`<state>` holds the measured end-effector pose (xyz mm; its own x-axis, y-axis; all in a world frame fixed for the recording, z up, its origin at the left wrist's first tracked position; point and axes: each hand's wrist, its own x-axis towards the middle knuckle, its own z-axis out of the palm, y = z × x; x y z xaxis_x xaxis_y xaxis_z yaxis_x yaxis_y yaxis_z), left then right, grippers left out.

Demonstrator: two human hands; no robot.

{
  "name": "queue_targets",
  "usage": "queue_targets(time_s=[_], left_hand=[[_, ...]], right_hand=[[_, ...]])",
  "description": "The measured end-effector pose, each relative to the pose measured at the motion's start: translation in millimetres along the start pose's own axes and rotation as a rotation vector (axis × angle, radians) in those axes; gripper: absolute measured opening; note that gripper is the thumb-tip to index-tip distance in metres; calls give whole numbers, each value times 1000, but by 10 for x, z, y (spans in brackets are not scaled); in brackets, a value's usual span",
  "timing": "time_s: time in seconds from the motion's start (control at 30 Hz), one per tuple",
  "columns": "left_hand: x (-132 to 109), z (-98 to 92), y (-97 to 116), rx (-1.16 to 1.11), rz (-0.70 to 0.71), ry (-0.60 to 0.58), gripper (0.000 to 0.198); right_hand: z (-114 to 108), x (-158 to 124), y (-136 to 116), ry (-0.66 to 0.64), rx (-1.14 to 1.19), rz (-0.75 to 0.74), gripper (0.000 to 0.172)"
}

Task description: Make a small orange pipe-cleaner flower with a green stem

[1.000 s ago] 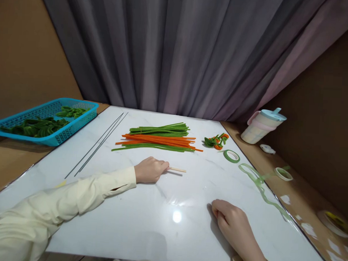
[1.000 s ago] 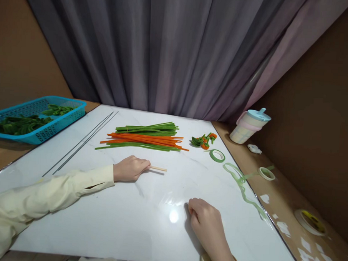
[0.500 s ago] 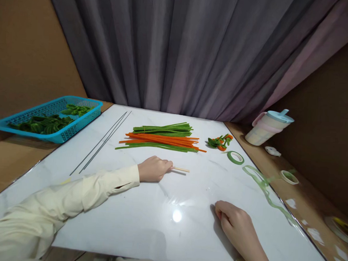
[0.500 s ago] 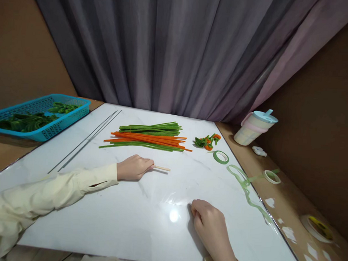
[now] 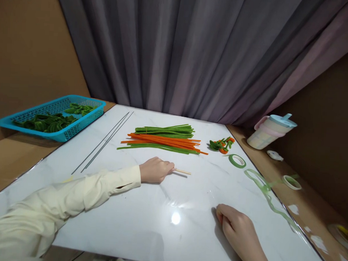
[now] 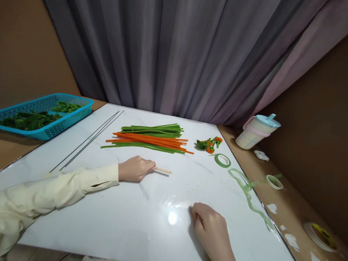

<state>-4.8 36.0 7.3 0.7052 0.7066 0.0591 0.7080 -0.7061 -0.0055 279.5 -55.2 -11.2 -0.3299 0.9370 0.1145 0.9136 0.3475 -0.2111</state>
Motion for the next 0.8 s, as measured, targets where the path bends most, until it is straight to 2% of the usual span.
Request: queue_targets(time_s=[0.8], left_hand=[[2, -8, 5, 18, 0, -8, 24]], right_hand=[[16, -11, 20, -2, 5, 1, 16]])
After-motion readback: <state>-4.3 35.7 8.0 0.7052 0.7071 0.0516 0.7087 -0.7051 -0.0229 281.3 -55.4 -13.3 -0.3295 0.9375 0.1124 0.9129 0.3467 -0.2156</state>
